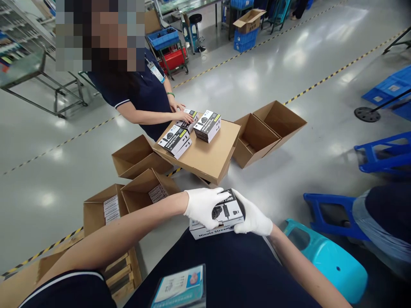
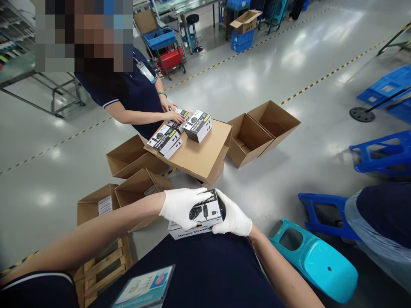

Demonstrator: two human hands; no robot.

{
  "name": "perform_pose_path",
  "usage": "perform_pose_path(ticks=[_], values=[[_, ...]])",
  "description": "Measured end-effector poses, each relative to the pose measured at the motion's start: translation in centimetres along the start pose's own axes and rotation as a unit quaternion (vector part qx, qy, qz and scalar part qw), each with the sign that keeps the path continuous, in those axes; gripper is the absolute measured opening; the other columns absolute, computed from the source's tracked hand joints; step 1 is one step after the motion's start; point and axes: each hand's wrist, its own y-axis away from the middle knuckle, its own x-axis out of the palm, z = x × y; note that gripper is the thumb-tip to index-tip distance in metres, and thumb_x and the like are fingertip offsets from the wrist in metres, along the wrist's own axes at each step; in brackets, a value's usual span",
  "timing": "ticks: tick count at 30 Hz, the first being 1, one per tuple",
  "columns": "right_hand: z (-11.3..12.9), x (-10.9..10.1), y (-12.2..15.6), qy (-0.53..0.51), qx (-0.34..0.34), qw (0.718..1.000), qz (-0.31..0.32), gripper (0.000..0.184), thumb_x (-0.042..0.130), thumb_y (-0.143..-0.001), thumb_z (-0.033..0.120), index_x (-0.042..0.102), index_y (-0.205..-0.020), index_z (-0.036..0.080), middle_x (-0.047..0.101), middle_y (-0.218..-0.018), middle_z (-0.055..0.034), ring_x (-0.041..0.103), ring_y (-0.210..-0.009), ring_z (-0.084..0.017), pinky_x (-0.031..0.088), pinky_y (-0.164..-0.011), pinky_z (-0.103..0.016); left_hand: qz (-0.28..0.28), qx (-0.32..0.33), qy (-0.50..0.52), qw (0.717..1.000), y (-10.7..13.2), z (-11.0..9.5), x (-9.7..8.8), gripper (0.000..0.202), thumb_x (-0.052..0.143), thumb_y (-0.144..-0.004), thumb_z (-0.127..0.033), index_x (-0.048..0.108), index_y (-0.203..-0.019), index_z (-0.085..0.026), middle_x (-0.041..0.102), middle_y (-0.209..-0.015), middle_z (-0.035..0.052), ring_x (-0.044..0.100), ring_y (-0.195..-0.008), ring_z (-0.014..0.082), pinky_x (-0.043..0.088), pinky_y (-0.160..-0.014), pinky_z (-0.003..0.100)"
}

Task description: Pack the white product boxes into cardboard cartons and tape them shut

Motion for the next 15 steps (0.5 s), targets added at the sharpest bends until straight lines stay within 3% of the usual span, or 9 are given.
perform_pose_path(ticks=[4,7,10,12,15], values=[[-1.0,-0.1,0.0,0.007,-0.002,1.000,0.020,0.112,0.099,-0.056,0.043,0.046,-0.153,0.026,0.057,-0.149,-0.0108,0.048,-0.143,-0.040,0.041,-0.118,-0.053,0.039,0.018,0.047,0.998,0.0,0.1,-1.4,0.059,0.087,-0.052,-0.034,0.075,-0.110,-0.031,0.076,-0.096,0.0012,0.072,-0.075,0.0289,0.053,-0.067,0.035],[-1.3,0.1,0.1,0.008,0.013,1.000,0.025,0.115,0.100,-0.053,0.044,0.047,-0.153,0.026,0.059,-0.148,-0.0112,0.049,-0.142,-0.041,0.042,-0.117,-0.054,0.072,0.023,0.112,0.991,-0.3,1.0,-2.9,0.062,0.090,-0.052,-0.034,0.079,-0.112,-0.031,0.080,-0.098,0.0005,0.074,-0.081,0.0299,0.057,-0.076,0.037],[-0.6,0.3,-0.1,0.035,-0.013,0.998,0.044,0.112,0.099,-0.054,0.044,0.048,-0.153,0.026,0.054,-0.154,-0.0106,0.045,-0.145,-0.041,0.036,-0.122,-0.054,0.053,-0.006,0.215,0.975,-0.5,2.5,-4.9,0.067,0.093,-0.052,-0.033,0.080,-0.117,-0.026,0.081,-0.106,0.0041,0.076,-0.091,0.0335,0.057,-0.087,0.041],[0.1,0.2,-0.3,0.052,-0.031,0.997,0.051,0.115,0.099,-0.056,0.042,0.044,-0.156,0.027,0.049,-0.158,-0.0101,0.042,-0.148,-0.041,0.032,-0.124,-0.054,0.030,-0.027,0.275,0.960,-0.1,3.7,-6.4,0.059,0.091,-0.058,-0.038,0.081,-0.113,-0.023,0.081,-0.109,0.0063,0.075,-0.098,0.0364,0.057,-0.091,0.042],[0.6,-0.2,-0.5,0.075,-0.037,0.995,0.047,0.122,0.100,-0.054,0.038,0.038,-0.159,0.027,0.046,-0.160,-0.0110,0.040,-0.148,-0.042,0.030,-0.125,-0.055,0.009,-0.035,0.308,0.951,2.2,5.4,-7.7,0.054,0.083,-0.069,-0.053,0.081,-0.115,-0.024,0.077,-0.123,0.0070,0.067,-0.121,0.0387,0.051,-0.106,0.043]])
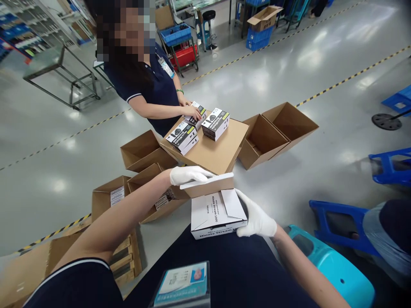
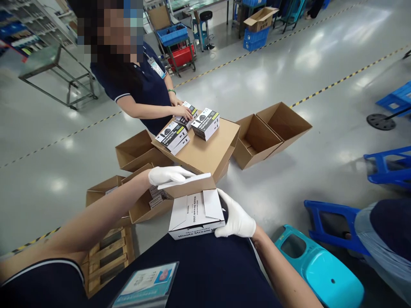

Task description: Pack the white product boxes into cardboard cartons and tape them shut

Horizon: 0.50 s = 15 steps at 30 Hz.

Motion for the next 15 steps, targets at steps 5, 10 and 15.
perform_pose_path(ticks=[5,10,15], values=[[-0.7,-0.6,-0.2,0.010,-0.006,0.999,-0.034,0.126,0.100,-0.054,0.031,0.034,-0.161,0.026,0.045,-0.161,-0.0129,0.041,-0.147,-0.043,0.030,-0.125,-0.057,-0.035,0.051,0.069,0.996,4.5,4.4,3.2,0.115,0.095,-0.051,-0.062,0.053,-0.152,-0.026,0.047,-0.162,0.0116,0.036,-0.153,0.0388,0.032,-0.122,0.050],[-0.4,-0.9,-1.4,0.008,0.002,1.000,-0.015,0.127,0.097,-0.056,0.022,0.029,-0.163,0.027,0.039,-0.164,-0.0132,0.035,-0.152,-0.039,0.025,-0.127,-0.058,-0.375,0.075,0.181,0.906,2.3,8.9,10.1,0.067,0.067,-0.089,-0.063,0.064,-0.137,-0.017,0.063,-0.144,0.0148,0.054,-0.138,0.0360,0.040,-0.117,0.051],[1.6,0.5,-4.7,-0.008,0.048,0.998,-0.035,0.099,0.091,-0.064,0.020,0.044,-0.151,0.026,0.049,-0.153,-0.0108,0.039,-0.148,-0.037,0.033,-0.124,-0.055,-0.553,0.042,0.097,0.827,0.1,7.2,12.3,0.035,0.068,-0.089,-0.050,0.072,-0.099,-0.017,0.077,-0.105,0.0096,0.069,-0.104,0.0303,0.053,-0.096,0.042]])
